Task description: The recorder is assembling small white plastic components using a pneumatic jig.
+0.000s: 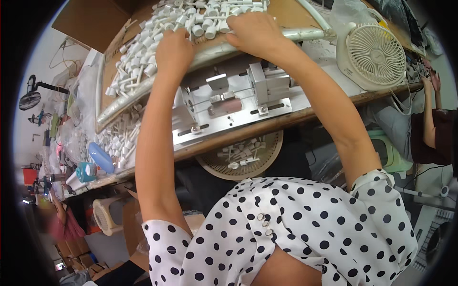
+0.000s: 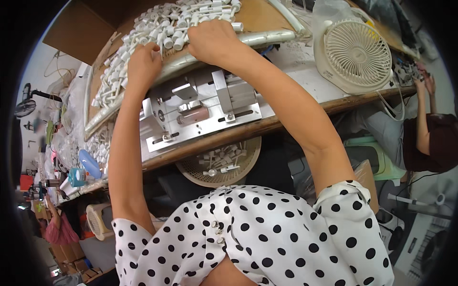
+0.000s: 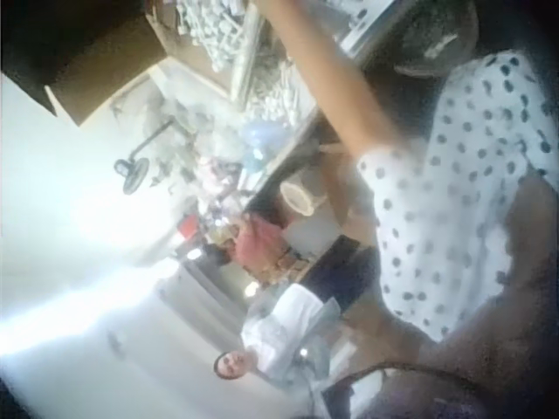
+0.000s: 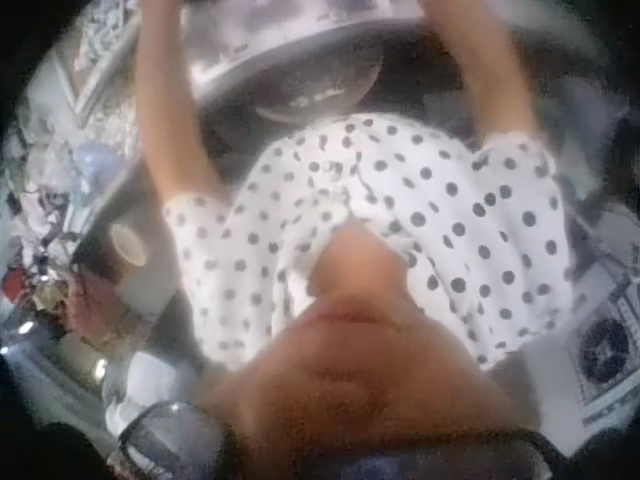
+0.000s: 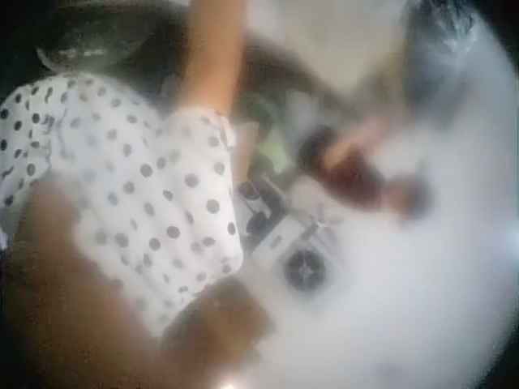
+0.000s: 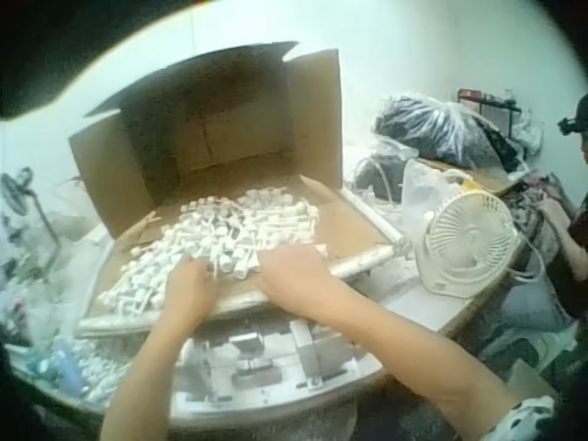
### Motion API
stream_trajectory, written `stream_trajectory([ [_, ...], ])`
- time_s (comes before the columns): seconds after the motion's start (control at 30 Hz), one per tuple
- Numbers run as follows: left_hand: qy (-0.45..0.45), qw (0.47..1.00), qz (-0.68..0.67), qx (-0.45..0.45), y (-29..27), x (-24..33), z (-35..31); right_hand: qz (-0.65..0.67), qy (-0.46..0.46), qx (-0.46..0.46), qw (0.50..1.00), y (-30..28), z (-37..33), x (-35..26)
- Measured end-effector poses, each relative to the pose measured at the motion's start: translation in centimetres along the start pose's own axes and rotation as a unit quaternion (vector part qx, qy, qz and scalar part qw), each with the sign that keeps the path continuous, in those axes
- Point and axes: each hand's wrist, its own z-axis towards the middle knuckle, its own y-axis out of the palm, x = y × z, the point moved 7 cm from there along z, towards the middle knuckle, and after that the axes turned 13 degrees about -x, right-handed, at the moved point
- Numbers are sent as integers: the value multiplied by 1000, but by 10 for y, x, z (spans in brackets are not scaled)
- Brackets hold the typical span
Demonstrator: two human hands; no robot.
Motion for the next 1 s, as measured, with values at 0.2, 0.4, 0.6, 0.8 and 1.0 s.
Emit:
stream_trajectory([
  [0.2,-8,1000,0,-24,8,-16,15,241,-255,120,929,-20,-93,-53],
  [0.4,-17,950,-311,11,-19,-26,-17,110,-328,83,935,32,-106,-93],
  [0.6,-49,810,-584,35,-23,-18,-97,84,-339,16,937,38,-96,-98],
  [0.8,-37,800,-597,50,-3,2,-163,194,-322,-24,927,12,-71,-73],
  [1.0,6,919,-394,24,12,39,-186,6,30,8,999,6,11,33],
])
